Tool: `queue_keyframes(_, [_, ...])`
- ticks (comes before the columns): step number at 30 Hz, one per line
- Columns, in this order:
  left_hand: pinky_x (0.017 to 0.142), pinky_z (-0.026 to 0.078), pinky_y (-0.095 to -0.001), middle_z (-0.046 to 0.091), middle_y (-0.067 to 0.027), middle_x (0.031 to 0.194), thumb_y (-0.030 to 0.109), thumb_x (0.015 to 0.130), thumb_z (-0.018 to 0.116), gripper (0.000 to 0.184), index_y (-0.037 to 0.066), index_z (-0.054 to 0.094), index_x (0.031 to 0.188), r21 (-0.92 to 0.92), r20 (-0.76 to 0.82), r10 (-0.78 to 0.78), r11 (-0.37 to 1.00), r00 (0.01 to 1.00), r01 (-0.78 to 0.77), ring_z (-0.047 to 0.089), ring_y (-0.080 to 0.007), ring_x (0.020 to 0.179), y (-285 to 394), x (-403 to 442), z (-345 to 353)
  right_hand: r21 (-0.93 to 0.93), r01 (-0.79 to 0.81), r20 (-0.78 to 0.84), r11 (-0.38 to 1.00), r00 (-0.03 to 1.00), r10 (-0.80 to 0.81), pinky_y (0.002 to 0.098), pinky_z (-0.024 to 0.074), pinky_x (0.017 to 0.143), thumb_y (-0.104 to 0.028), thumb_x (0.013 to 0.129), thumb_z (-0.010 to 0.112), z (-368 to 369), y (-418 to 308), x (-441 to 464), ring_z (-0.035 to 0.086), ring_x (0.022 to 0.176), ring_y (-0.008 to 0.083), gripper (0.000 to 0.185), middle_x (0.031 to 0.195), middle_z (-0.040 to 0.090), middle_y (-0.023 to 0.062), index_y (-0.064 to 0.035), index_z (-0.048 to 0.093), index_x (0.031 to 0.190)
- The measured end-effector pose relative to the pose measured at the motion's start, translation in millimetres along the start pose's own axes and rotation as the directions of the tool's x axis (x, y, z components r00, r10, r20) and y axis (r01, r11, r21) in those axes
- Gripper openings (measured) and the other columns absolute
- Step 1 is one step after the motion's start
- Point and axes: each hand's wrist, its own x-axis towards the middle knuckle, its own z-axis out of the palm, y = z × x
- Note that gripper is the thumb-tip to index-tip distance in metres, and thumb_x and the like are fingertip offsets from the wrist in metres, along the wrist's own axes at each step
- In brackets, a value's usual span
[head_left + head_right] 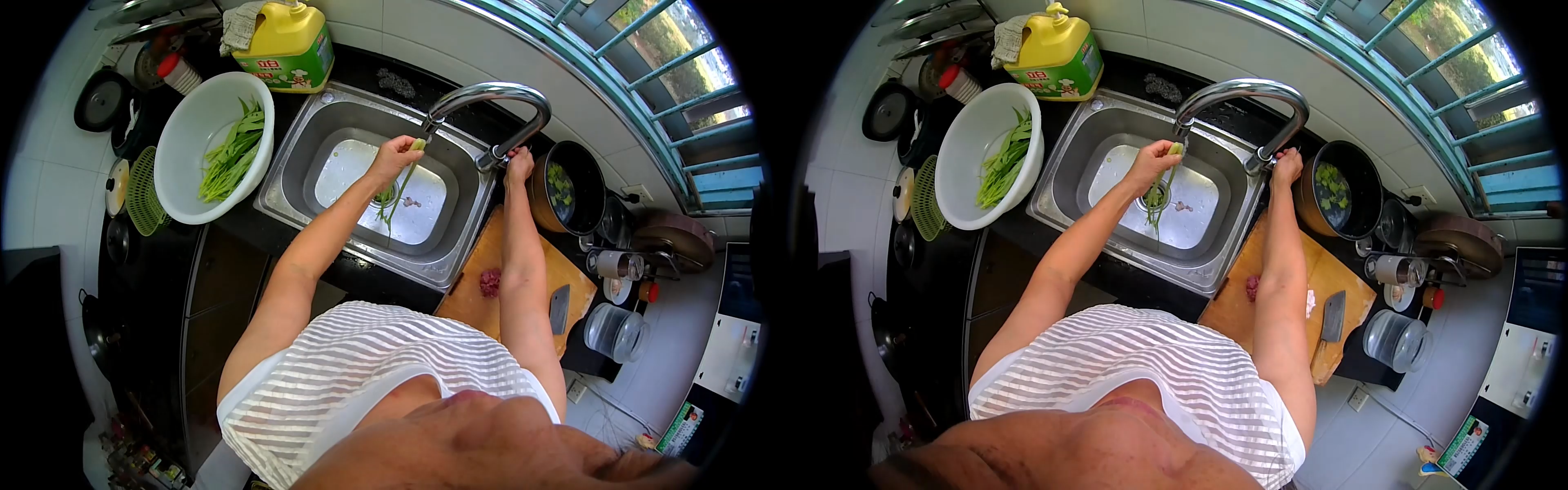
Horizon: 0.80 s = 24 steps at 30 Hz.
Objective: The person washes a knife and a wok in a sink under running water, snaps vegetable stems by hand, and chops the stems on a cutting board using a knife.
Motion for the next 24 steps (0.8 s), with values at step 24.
queue_keyframes(24, [0.067, 0.04, -0.0185, 0.058, 0.0003, 0.081, 0.005, 0.076, 0.06, 0.014, 0.003, 0.055, 0.09, -0.016, -0.038, 0.02, 1.0, 0.999, -0.021, 0.052, -0.0053, 0.073, -6, 4, -2, -0.275, 0.154, -0.049, 0.949, 0.984, -0.173, 0.0307, 0.0425, 0.069, -0.017, 0.081, 0.046, -8, -8, -24, 0.054, 0.071, 0.0202, 0.025, 0.078, 0.057, 0.0119, 0.0039, 0.055, 0.091])
